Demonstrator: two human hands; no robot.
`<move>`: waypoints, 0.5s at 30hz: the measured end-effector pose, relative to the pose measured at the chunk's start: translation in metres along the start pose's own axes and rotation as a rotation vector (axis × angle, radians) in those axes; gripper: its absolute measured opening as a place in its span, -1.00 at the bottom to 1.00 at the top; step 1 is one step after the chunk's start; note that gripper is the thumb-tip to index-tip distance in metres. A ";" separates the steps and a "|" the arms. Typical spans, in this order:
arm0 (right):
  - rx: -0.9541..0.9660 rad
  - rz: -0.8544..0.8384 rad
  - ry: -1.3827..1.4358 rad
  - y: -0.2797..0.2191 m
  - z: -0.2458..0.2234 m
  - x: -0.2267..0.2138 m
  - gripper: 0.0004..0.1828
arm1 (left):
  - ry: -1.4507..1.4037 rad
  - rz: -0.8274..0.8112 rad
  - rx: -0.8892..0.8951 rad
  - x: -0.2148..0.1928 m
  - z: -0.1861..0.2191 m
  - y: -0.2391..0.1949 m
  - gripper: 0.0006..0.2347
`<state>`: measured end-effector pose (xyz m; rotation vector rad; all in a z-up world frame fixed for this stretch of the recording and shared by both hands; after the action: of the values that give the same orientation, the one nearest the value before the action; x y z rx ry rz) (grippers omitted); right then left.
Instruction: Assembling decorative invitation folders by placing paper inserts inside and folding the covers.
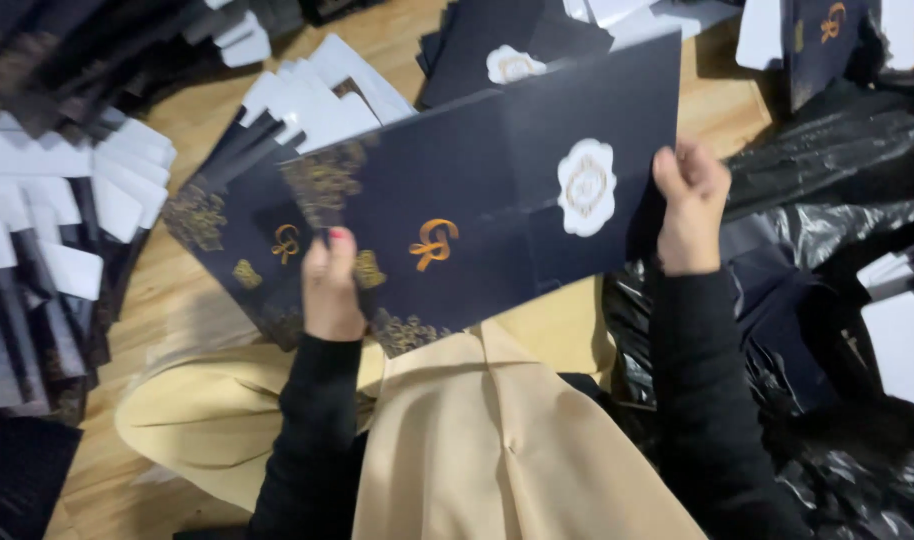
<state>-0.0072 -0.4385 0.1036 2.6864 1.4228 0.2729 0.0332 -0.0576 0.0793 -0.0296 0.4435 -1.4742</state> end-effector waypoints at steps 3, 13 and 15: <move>0.008 0.024 0.018 0.039 -0.005 0.033 -0.88 | 0.444 0.095 0.329 -0.053 -0.043 0.025 -0.61; -0.022 0.046 -0.456 0.102 0.091 0.042 -0.62 | -0.673 0.421 -0.136 -0.118 0.030 -0.020 -0.34; -0.355 -0.051 -0.721 0.060 0.043 0.077 -0.58 | -0.672 0.529 -0.287 -0.090 0.033 -0.020 -0.34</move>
<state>0.0924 -0.4084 0.0801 2.1179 1.0820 -0.3792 0.0218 0.0183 0.1397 -0.5769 0.0897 -0.8007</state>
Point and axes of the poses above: each hand's wrist, its own y-axis towards the middle knuckle, its own x-axis out of the palm, z = x × y, the point moved 1 cm from there along y, towards the middle knuckle, and after that the axes turned 11 degrees about y, right-handed, at the moved point
